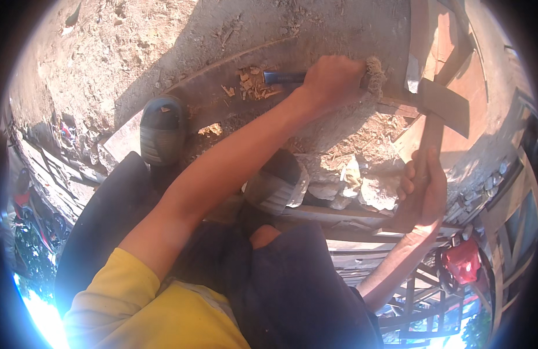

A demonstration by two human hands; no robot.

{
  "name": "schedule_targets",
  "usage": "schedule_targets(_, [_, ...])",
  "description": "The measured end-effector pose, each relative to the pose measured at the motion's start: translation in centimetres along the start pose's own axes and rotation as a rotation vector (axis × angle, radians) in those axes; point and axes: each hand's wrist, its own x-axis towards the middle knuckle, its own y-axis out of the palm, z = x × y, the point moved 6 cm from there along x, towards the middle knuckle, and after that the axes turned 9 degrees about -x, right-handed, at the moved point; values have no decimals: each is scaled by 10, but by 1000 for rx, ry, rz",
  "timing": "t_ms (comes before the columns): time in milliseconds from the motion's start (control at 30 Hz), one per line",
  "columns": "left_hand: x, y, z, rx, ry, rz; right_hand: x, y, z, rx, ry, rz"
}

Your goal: The person uses a chisel and hammer to carve a rectangular piece of wood. They repeatedly strike the chisel to remove wood chips, then clear the debris with a brush and their hand.

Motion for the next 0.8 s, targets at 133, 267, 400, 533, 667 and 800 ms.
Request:
schedule_targets(133, [1, 2, -3, -22, -13, 10, 24, -50, 28, 234, -285, -54])
schedule_targets(267, [3, -2, -6, -5, -13, 4, 21, 30, -11, -33, -82, -35])
schedule_targets(400, [2, 4, 0, 4, -13, -22, 10, 37, -20, -81, 67, 43])
schedule_targets(533, [3, 6, 10, 85, -21, -28, 17, -9, -5, -16, 20, 18])
schedule_targets(667, [4, 7, 6, 73, -47, 2, 50, -49, 30, 187, -259, -70])
schedule_targets(800, [5, 1, 10, 2, -118, 12, 37, 38, -21, 3, -50, -11])
